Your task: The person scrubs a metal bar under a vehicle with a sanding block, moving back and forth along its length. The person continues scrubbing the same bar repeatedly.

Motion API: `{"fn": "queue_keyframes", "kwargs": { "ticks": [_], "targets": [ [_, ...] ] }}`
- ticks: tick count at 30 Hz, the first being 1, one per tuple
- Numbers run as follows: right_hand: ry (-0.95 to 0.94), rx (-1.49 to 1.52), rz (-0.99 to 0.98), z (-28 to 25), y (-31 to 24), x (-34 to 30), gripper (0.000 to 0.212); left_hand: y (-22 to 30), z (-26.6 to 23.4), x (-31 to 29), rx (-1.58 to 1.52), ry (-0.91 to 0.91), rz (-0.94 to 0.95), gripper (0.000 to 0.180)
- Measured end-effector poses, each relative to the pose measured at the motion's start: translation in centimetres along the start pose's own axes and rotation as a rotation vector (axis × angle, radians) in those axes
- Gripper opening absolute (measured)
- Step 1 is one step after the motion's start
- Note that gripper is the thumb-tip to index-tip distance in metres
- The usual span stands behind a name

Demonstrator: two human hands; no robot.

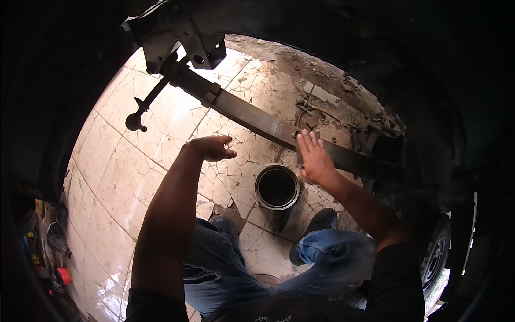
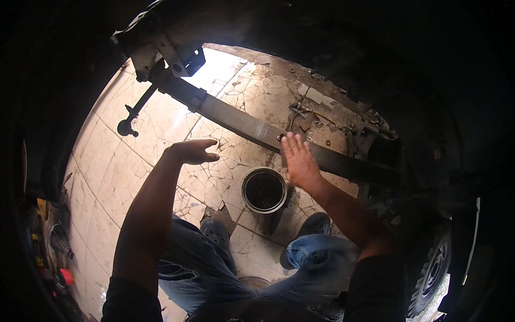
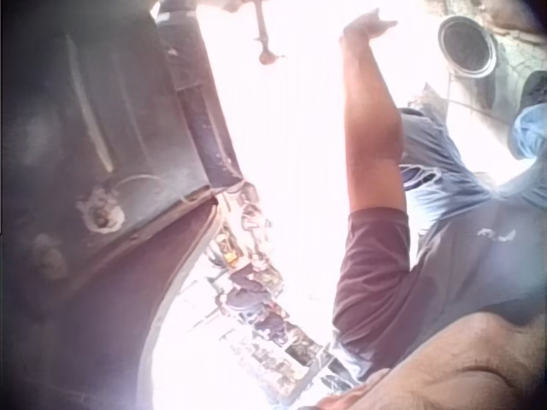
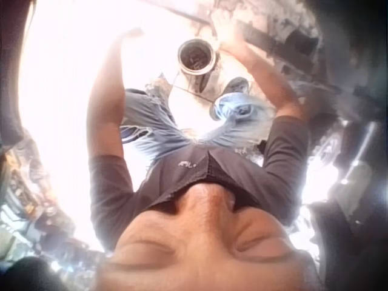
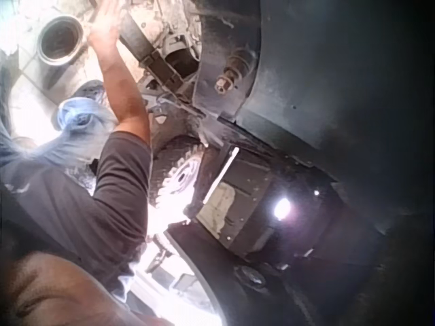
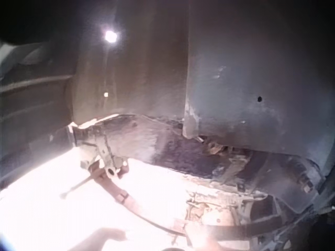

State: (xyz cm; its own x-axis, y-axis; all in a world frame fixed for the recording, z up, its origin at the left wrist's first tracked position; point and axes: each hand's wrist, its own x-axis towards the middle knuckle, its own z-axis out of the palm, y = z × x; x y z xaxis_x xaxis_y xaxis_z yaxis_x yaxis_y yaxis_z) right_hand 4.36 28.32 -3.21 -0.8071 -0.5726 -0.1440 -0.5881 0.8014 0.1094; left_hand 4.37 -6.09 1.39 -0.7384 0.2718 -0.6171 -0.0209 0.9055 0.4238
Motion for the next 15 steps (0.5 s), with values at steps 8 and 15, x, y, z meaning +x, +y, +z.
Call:
{"fn": "queue_keyframes", "kwargs": {
  "ticks": [8, 15],
  "targets": [
    [-0.034, 0.018, 0.007, -0.4, -1.5, -1.0, 0.104, 0.0, -0.1, -0.3, 0.022, -0.009, -0.015, 0.076],
    [-0.137, -0.017, 0.235, 0.4, 2.8, -1.6, 0.1, 0.9, 0.0, 0.4, -0.054, 0.211, 0.097, 0.08]
  ]
}}
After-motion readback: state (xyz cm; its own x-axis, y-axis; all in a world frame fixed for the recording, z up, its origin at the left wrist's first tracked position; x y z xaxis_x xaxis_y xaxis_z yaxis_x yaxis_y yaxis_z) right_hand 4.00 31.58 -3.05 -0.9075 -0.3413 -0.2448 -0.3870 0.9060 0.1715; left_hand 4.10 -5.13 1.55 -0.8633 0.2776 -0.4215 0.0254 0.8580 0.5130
